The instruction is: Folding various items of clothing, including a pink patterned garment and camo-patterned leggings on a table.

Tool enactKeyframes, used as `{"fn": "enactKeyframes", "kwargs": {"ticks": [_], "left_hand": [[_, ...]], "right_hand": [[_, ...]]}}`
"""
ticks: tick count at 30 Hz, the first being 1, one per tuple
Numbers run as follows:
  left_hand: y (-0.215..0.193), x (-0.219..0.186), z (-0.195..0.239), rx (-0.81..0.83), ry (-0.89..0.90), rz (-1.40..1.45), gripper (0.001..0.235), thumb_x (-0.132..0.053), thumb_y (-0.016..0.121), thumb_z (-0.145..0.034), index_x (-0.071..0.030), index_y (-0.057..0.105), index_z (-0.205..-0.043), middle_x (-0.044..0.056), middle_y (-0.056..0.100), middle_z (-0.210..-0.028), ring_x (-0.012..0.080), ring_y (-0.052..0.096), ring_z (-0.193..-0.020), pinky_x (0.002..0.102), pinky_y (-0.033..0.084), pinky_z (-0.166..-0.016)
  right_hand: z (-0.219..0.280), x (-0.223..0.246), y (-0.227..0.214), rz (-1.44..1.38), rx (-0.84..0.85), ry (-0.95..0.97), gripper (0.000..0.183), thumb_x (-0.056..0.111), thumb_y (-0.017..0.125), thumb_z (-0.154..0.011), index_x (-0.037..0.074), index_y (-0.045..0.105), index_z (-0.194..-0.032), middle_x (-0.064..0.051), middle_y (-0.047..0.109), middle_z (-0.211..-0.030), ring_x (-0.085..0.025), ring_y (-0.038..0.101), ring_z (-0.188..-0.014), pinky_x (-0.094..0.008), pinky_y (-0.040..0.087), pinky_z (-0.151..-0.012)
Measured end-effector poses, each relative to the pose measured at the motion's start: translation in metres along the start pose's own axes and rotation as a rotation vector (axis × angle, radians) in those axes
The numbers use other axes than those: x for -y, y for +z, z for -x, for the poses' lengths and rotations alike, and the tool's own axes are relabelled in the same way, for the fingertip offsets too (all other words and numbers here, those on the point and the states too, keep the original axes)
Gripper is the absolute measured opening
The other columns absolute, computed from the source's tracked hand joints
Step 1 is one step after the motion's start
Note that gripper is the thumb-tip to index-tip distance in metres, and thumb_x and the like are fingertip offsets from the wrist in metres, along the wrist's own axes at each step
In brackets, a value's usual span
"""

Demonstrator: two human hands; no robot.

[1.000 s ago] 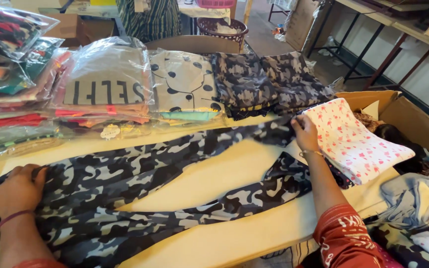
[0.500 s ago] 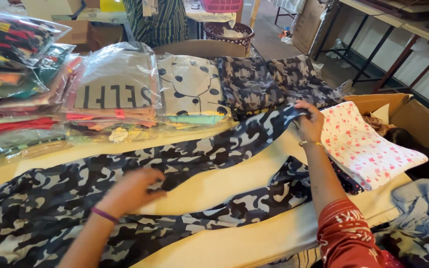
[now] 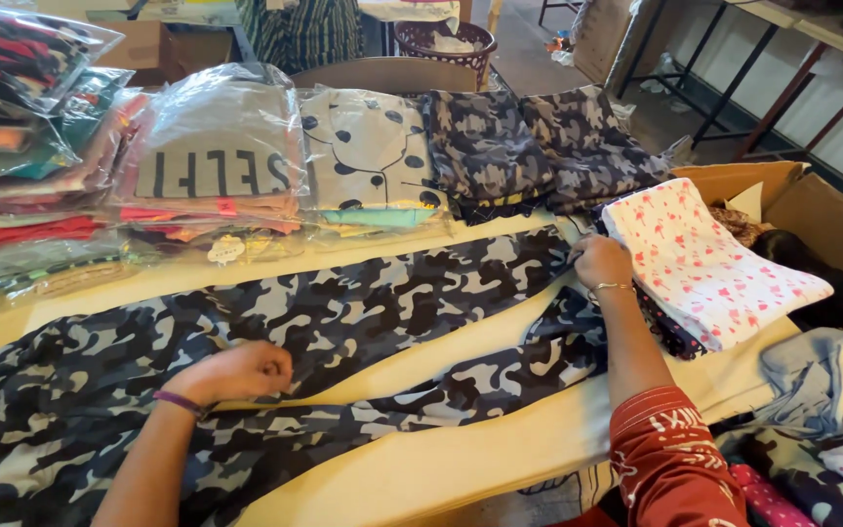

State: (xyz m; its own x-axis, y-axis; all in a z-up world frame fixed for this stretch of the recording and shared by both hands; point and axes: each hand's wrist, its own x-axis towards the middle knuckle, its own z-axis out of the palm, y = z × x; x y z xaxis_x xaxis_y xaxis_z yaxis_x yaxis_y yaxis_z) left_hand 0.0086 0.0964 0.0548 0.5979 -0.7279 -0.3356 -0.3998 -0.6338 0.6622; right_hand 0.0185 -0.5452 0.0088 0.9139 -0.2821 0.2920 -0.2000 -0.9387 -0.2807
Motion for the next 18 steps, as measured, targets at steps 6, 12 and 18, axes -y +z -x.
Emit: {"fn": "enactKeyframes", "kwargs": {"ticks": [6, 12, 18], "left_hand": [[0.007, -0.028, -0.008, -0.844, -0.088, -0.32, 0.031, -0.037, 0.062, -0.095, -0.011, 0.068, -0.111, 0.011, 0.073, -0.111, 0.0331, 0.069, -0.096, 0.043, 0.056, -0.08], [0.025, 0.021, -0.038, -0.668, -0.121, -0.541, 0.064, -0.058, 0.052, -0.096, -0.023, 0.046, -0.15, 0.008, 0.036, -0.161, 0.0285, 0.032, -0.148, 0.059, 0.026, -0.116], [0.018, 0.04, -0.033, -0.705, -0.121, -0.529, 0.066, -0.059, 0.049, -0.096, -0.024, 0.045, -0.152, 0.003, 0.038, -0.162, 0.0242, 0.032, -0.15, 0.056, 0.024, -0.119]], "right_hand": [[0.033, 0.105, -0.036, 0.048, -0.268, -0.22, 0.028, 0.038, 0.059, -0.094, 0.021, 0.081, -0.1, 0.001, 0.072, -0.127, -0.023, 0.057, -0.128, -0.061, 0.024, -0.114], [0.06, 0.162, 0.01, -0.035, 0.348, -0.533, 0.069, 0.066, 0.041, -0.096, 0.03, 0.04, -0.155, -0.004, 0.028, -0.165, -0.029, 0.023, -0.15, -0.065, 0.012, -0.114], [0.028, 0.109, 0.015, 0.05, 0.352, -0.245, 0.072, 0.071, 0.034, -0.093, 0.039, 0.031, -0.157, 0.003, 0.019, -0.169, -0.023, 0.017, -0.155, -0.063, 0.012, -0.119]]}}
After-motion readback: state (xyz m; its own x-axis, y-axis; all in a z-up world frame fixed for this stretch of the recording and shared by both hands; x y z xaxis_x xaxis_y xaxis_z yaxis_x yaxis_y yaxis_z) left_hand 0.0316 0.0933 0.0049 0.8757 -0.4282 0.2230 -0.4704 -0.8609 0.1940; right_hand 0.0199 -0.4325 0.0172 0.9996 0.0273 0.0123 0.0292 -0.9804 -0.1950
